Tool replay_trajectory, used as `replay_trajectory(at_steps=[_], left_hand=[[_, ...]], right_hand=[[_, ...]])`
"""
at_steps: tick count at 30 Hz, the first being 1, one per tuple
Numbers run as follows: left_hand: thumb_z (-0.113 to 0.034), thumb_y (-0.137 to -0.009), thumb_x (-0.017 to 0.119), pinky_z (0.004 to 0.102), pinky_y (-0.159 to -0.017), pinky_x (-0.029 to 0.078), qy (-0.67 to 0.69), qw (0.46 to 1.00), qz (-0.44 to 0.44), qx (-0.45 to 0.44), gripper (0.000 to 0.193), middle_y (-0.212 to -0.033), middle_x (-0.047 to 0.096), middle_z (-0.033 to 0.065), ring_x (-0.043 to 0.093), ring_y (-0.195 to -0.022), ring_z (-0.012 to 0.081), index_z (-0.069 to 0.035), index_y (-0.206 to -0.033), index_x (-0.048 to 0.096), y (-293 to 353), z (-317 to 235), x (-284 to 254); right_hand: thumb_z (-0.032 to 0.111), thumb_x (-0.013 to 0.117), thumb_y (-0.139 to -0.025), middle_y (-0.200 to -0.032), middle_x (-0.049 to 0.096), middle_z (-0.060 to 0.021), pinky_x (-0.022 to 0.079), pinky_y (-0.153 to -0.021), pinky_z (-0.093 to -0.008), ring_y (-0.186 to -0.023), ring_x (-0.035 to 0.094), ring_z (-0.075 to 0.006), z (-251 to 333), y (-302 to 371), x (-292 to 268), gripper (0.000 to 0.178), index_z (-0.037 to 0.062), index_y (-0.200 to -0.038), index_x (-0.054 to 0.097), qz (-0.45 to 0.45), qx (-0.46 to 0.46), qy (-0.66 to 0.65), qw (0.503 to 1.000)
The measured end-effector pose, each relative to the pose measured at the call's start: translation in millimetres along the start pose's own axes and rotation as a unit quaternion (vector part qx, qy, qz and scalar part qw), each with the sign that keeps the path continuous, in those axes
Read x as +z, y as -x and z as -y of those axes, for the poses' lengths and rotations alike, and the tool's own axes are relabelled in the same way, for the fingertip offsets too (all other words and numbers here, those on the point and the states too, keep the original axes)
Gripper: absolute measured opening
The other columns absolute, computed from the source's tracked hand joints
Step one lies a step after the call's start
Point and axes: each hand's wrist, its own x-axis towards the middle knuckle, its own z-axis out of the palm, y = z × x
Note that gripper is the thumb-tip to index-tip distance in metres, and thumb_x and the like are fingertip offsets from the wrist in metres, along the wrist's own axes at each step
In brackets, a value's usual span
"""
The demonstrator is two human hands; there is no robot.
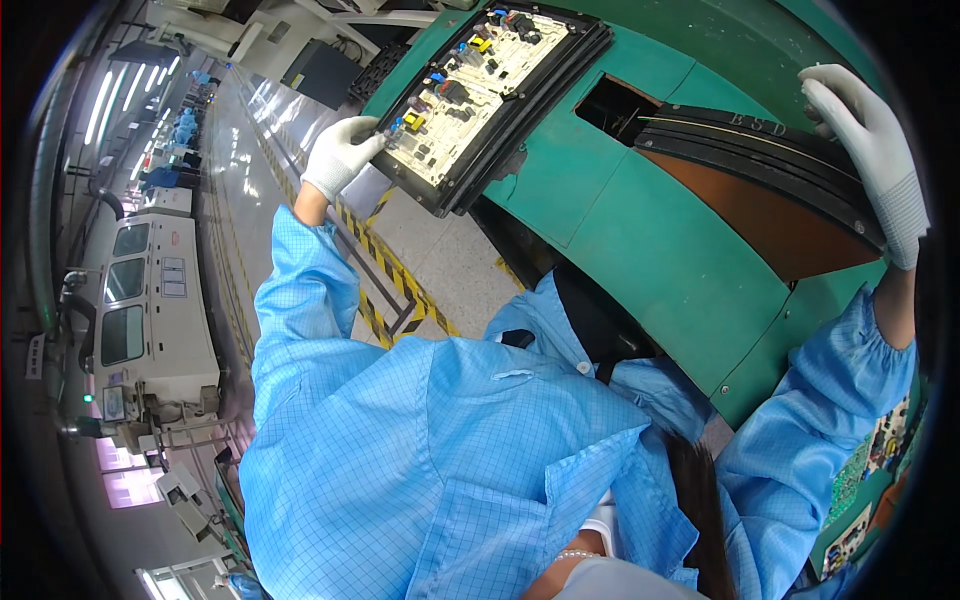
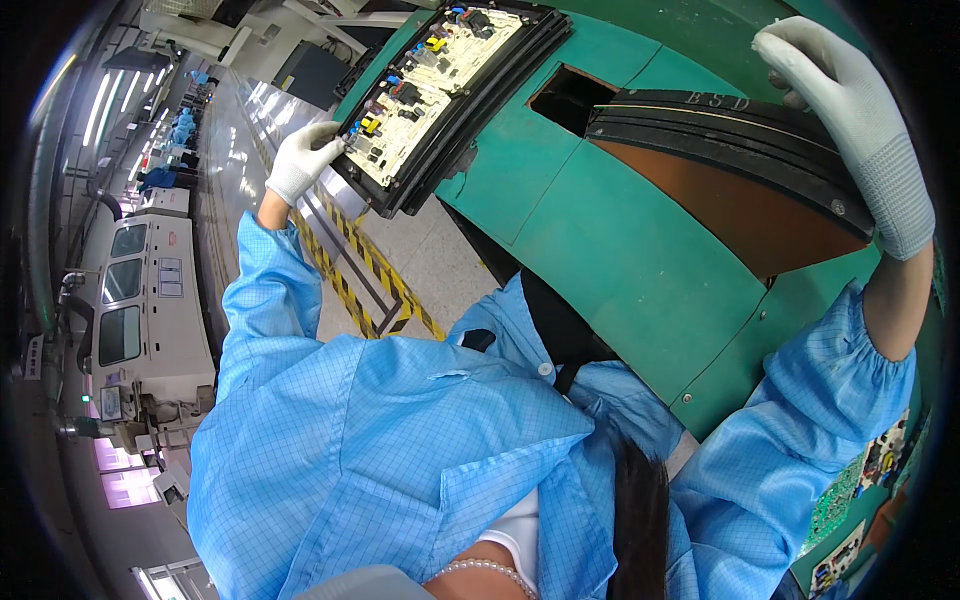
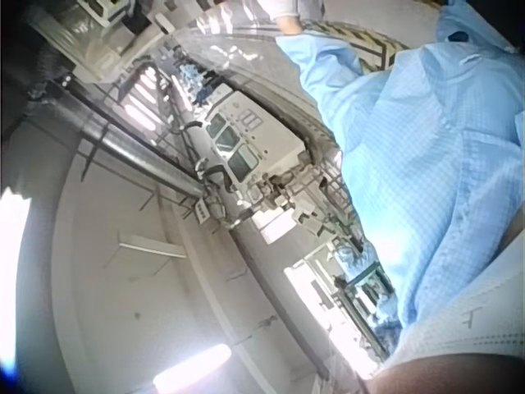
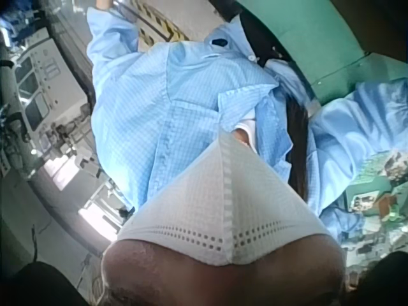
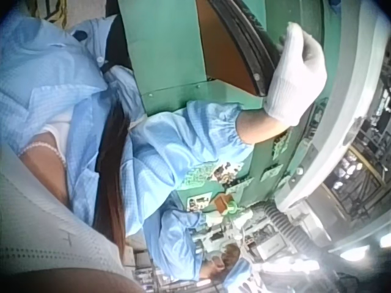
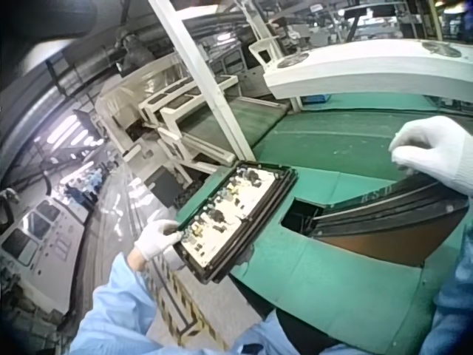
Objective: Inspecting and sorting printed circuit boards at an assembly station.
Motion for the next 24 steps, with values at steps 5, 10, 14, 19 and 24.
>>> replay_trajectory(at_steps=[5,10,14,19,24], left_hand=[[-0.029,-0.084,0.07,0.032,-0.079,0.053,-0.037,0.999,-0.011,-0.024,0.037,-0.093,0.074,0.0168,0.071,-0.087,0.0228,0.002,-0.105,0.072,-11.7,-12.5,-1.4],[-0.027,-0.081,0.069,0.0329,-0.076,0.053,-0.09,0.992,0.072,-0.055,0.032,-0.085,0.073,0.0149,0.07,-0.078,0.0224,0.001,-0.094,0.074,-41.1,-19.8,-13.1],[-0.044,-0.089,0.069,0.0317,-0.078,0.052,0.037,0.996,0.057,-0.052,0.051,-0.098,0.074,0.0119,0.067,-0.083,0.0194,0.002,-0.11,0.07,-83.0,-23.1,-0.4],[-0.05,-0.085,0.071,0.0357,-0.086,0.051,-0.058,0.995,0.068,-0.041,0.056,-0.099,0.073,0.0185,0.069,-0.092,0.0287,0.001,-0.109,0.072,-124.6,-26.4,22.3],[-0.045,-0.088,0.068,0.0361,-0.085,0.051,-0.099,0.991,0.087,-0.027,0.047,-0.098,0.073,0.0186,0.069,-0.091,0.0313,-0.002,-0.106,0.074,-128.6,-20.8,20.3]], right_hand=[[0.037,0.055,-0.101,-0.099,0.06,-0.0051,0.047,-0.084,-0.0259,-0.094,0.058,-0.0118,-0.2,0.4,-0.7,0.041,0.0015,-0.122,0.061,0.0,0.003,-0.01,1.0],[0.036,0.055,-0.101,-0.1,0.061,-0.0056,0.048,-0.085,-0.0261,-0.096,0.059,-0.0119,-0.8,0.6,-1.6,0.041,0.001,-0.122,0.061,-0.001,0.004,-0.018,1.0],[0.035,0.056,-0.101,-0.102,0.062,-0.0057,0.049,-0.084,-0.0264,-0.095,0.06,-0.0121,0.5,1.7,-1.0,0.04,0.0011,-0.122,0.061,-0.005,0.009,-0.016,1.0],[0.035,0.056,-0.101,-0.1,0.061,-0.0055,0.049,-0.083,-0.026,-0.093,0.059,-0.012,5.3,4.0,-0.7,0.04,0.0011,-0.12,0.061,-0.011,0.0,-0.022,1.0],[0.035,0.056,-0.1,-0.098,0.062,-0.006,0.049,-0.082,-0.0263,-0.09,0.06,-0.0128,13.2,5.8,-0.6,0.038,0.0008,-0.117,0.062,-0.016,0.003,-0.01,1.0]])
